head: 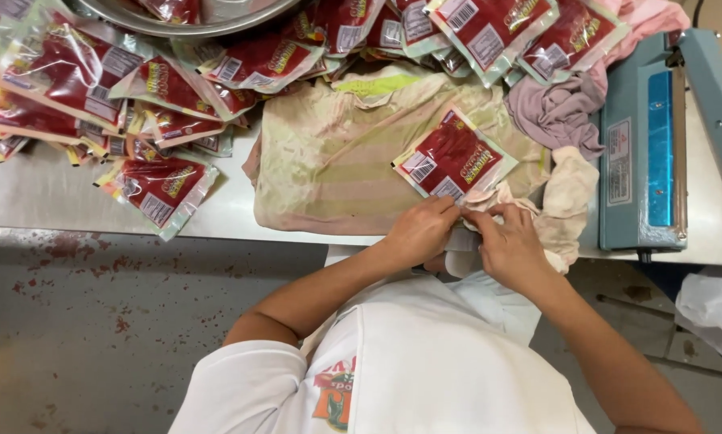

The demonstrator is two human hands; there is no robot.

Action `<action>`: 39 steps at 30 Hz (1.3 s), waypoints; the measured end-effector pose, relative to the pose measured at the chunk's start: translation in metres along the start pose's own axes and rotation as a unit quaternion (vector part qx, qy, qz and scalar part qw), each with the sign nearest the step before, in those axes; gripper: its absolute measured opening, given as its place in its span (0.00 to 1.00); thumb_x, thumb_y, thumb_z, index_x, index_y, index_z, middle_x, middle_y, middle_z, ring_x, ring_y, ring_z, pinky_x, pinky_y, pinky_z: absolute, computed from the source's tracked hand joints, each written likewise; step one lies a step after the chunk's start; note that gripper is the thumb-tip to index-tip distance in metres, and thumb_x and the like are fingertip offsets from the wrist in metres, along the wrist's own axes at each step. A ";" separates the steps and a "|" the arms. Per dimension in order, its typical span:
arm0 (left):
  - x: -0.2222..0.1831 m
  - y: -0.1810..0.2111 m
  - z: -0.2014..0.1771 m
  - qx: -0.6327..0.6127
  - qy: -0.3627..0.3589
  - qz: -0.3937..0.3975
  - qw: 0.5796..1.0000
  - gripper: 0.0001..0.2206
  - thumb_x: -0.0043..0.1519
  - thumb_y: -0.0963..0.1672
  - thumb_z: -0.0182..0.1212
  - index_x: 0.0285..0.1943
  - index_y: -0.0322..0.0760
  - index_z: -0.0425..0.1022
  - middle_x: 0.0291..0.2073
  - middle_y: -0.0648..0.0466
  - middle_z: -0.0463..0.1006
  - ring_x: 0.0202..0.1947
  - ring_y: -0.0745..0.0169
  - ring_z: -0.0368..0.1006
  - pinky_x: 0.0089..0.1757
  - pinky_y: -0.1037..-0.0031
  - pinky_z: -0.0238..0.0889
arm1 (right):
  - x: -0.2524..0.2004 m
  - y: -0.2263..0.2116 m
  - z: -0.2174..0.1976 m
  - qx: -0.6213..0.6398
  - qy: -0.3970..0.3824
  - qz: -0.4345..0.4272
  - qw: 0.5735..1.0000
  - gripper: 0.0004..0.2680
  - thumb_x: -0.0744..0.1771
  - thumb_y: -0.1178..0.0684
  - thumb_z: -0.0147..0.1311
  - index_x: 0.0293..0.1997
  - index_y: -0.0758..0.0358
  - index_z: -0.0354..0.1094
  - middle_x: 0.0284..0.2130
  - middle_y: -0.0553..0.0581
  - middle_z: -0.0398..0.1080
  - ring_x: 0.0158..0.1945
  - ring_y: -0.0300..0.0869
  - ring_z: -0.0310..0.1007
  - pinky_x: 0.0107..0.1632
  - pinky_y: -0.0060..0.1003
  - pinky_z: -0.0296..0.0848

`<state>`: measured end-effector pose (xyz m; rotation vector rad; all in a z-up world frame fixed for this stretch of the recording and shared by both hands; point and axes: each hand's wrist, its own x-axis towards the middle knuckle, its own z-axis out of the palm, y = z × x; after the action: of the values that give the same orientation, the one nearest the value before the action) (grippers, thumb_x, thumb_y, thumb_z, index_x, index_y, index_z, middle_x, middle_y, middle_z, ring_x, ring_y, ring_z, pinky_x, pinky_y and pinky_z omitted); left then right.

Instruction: The person wipes individual plastic packets of food using a cloth, handling them one at a time from a large pile and moving them aside after cleaning.

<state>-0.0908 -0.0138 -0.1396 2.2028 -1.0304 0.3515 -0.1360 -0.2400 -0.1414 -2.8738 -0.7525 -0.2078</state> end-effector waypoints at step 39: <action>0.170 -0.084 -0.211 -0.024 0.071 -0.004 0.997 0.15 0.68 0.39 0.62 0.63 0.45 0.71 0.67 0.54 0.69 0.69 0.53 0.63 0.68 0.50 0.53 | 0.029 0.030 -0.004 0.019 0.155 0.255 0.954 0.11 0.65 0.62 0.48 0.50 0.61 0.71 0.28 0.64 0.64 0.42 0.61 0.64 0.40 0.57 0.64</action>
<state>0.0917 0.0695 0.0613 2.1065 -0.9439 0.4677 -0.0967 -0.2526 -0.1361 -2.7817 0.0460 -0.5456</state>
